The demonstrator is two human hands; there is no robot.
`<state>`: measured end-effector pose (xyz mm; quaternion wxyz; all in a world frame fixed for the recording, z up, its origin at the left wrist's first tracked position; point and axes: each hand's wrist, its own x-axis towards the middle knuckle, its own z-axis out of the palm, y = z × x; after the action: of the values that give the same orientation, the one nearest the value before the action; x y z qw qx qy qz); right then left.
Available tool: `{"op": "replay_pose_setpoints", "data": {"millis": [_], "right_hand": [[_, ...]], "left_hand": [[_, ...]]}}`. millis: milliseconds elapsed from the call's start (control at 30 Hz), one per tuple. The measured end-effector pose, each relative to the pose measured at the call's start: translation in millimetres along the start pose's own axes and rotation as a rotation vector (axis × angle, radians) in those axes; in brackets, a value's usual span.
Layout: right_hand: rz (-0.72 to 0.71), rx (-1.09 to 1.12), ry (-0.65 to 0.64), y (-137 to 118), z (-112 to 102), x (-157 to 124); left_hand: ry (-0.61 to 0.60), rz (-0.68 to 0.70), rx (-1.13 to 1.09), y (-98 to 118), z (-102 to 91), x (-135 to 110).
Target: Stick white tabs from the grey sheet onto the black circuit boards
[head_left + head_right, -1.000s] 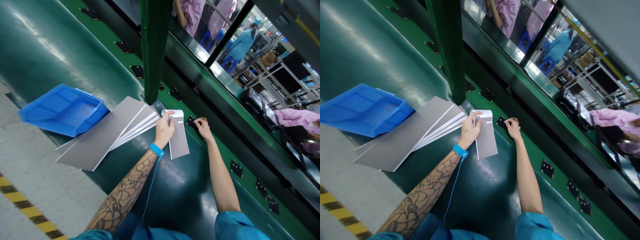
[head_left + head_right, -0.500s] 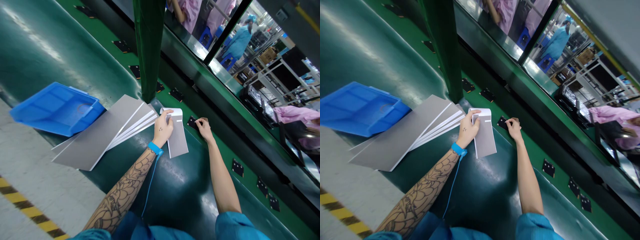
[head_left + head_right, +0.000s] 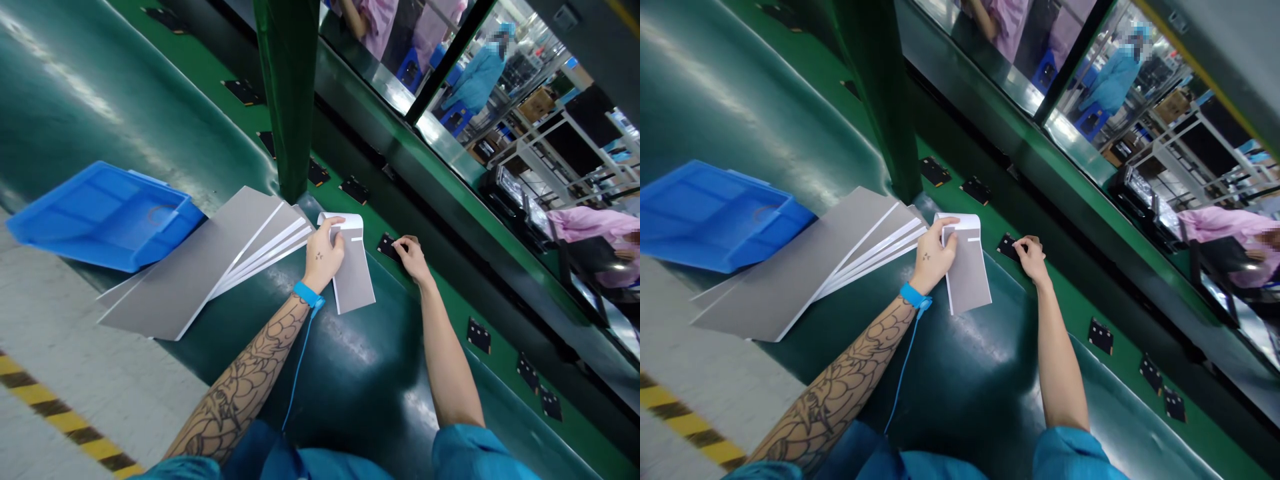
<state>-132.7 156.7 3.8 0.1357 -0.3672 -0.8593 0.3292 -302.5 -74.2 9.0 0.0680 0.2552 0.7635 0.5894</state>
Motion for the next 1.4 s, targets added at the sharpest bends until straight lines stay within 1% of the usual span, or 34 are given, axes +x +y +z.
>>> {"op": "replay_pose_setpoints", "data": {"millis": [200,300,333,400,467,533,600,700,800,900,1000,1233,1400], "right_hand": [[-0.013,-0.026,-0.012,2,-3,-4],[-0.030,-0.041,0.034,3,-4,-5],[-0.022,-0.013,0.072,3,-5,-5],[0.023,0.102,0.197,1,-5,-9],[0.055,0.237,0.338,-8,-3,-16],[0.019,0.302,0.406,-23,3,-29],[-0.074,0.274,0.370,-43,13,-43],[-0.211,0.171,0.260,-72,32,-58],[-0.256,0.137,0.215,-87,47,-61],[-0.243,0.152,0.218,-86,54,-58],[-0.257,0.146,0.227,-82,56,-57],[-0.261,0.062,0.191,-87,53,-55],[-0.299,0.108,0.207,-91,50,-53]], "left_hand": [[0.001,0.007,-0.004,-2,1.6,0],[0.007,0.015,-0.013,-4,2.7,0],[0.004,0.015,-0.015,-4,3.1,0],[-0.021,0.022,-0.031,-3,4.2,-1],[-0.080,0.038,-0.058,-1,5.9,-4],[-0.164,0.061,-0.081,3,8.4,-7],[-0.242,0.093,-0.096,7,11.5,-10],[-0.320,0.139,-0.122,12,15.5,-14],[-0.342,0.135,-0.150,13,17.0,-17],[-0.336,0.113,-0.173,13,17.1,-17],[-0.329,0.100,-0.175,12,17.6,-17],[-0.320,0.112,-0.208,12,18.6,-16],[-0.315,0.124,-0.262,14,17.9,-15]]}}
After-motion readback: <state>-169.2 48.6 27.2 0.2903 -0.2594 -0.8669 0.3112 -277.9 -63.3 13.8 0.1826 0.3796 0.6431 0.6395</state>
